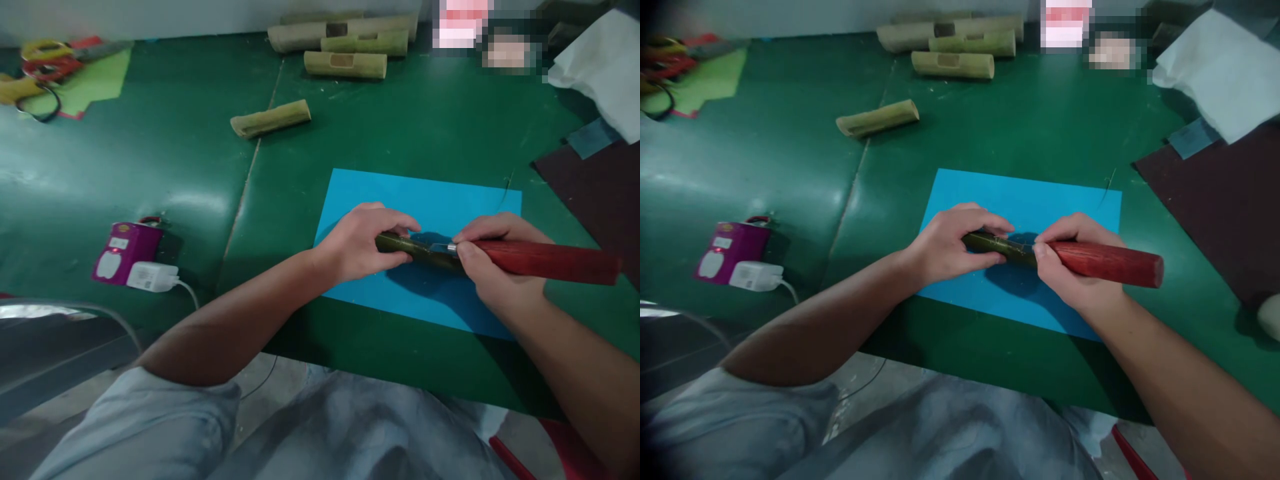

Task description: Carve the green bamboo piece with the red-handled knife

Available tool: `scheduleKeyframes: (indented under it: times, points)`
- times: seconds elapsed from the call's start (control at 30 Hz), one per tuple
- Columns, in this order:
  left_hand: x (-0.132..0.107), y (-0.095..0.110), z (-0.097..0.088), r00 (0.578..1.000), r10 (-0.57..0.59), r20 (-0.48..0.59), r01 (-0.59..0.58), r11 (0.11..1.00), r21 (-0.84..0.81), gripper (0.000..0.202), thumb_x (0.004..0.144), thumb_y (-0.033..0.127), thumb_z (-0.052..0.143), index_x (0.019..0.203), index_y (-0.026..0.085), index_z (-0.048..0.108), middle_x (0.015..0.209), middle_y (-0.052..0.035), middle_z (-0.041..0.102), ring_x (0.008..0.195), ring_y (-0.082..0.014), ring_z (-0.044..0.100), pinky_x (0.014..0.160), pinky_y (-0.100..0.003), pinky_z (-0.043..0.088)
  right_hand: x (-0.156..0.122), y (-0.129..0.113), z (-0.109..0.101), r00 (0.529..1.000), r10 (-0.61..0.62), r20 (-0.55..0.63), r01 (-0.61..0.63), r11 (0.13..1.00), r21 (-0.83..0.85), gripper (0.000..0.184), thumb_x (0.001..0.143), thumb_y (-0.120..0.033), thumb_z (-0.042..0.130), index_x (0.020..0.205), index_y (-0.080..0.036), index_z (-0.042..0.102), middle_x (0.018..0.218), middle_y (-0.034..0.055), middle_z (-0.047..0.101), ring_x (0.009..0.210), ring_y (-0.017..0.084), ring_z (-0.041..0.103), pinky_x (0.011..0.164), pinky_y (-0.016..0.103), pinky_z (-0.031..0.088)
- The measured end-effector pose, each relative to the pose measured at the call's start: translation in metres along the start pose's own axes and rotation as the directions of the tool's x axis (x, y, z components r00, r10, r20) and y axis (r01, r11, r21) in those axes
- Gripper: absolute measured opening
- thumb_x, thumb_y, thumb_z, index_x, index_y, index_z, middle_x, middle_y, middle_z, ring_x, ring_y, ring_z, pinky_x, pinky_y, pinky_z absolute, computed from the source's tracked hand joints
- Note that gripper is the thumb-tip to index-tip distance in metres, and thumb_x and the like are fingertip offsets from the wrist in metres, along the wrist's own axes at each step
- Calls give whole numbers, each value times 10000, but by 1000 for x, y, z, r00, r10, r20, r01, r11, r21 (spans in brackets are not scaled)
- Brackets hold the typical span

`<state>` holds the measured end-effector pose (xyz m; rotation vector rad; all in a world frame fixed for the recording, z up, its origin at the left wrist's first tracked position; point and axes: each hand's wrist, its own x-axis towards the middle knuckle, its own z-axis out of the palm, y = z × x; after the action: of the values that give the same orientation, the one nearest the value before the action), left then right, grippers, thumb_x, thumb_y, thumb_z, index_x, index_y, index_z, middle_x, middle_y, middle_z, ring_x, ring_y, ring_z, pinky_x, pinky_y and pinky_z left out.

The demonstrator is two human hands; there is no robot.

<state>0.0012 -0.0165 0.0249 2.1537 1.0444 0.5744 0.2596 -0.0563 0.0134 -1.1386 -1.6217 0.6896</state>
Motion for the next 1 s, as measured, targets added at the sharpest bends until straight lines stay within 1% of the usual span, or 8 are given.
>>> scheduleKeyframes:
  times: [0.17,0.4,0.5,0.6,0.67,0.77,0.87,1.0]
  points:
    - [1,0,0,1000,-8,9,8,1000,-5,375,914,295,884,1279,243,810,1119,-46,868,1095,-232,800,1068,-384,600,1,4,-1,1000,-24,10,24,1000,0,87,939,-335,835,881,-358,775,838,-7,798,661,230,711,570,403,588]
    - [-1,-1,1,1000,7,-13,-8,1000,-23,382,904,269,886,1278,233,816,1116,-40,874,1080,-224,794,1050,-376,588,1,2,0,1000,1,22,-2,999,40,104,941,-277,834,895,-353,782,845,-12,803,665,214,720,579,378,614]
    - [0,0,1,1000,5,-8,-5,1000,-16,381,898,257,881,1273,242,817,1122,-34,872,1080,-219,792,1029,-363,593,2,1,-1,999,5,38,-6,1000,13,96,948,-292,849,904,-363,800,856,-16,817,652,209,724,578,372,623]
    - [0,1,1,999,30,-19,-31,999,-18,375,903,247,877,1273,235,820,1114,-37,868,1072,-217,794,993,-346,597,2,0,-2,999,0,55,1,1000,-19,90,942,-308,867,914,-373,811,867,-17,830,661,215,733,587,377,627]
    - [0,0,1,999,34,-21,-35,999,-17,378,903,245,884,1275,231,820,1105,-40,866,1069,-219,796,989,-343,601,1,-1,-1,999,19,29,-19,1000,-21,102,934,-287,869,914,-370,812,871,-17,829,675,211,734,610,373,628]
    - [0,-1,0,1000,20,-14,-21,1000,-15,390,902,255,897,1283,235,817,1113,-43,866,1079,-222,800,1019,-352,607,-1,-3,2,999,37,-38,-37,999,7,122,928,-247,846,888,-352,799,856,-20,812,695,205,730,627,363,616]
    - [0,-2,0,1000,27,-16,-27,1000,-12,393,909,266,899,1290,234,810,1112,-43,863,1084,-221,801,1028,-356,611,-1,-2,2,999,1,-33,0,1000,23,123,932,-238,825,877,-339,782,838,-23,797,689,206,720,612,364,590]
    - [0,-2,1,1000,22,-8,-22,1000,-10,389,909,258,898,1288,229,813,1114,-45,862,1086,-220,800,1026,-349,606,1,1,0,999,-46,2,46,999,-9,122,930,-233,827,889,-333,772,850,-28,803,691,203,724,621,357,592]
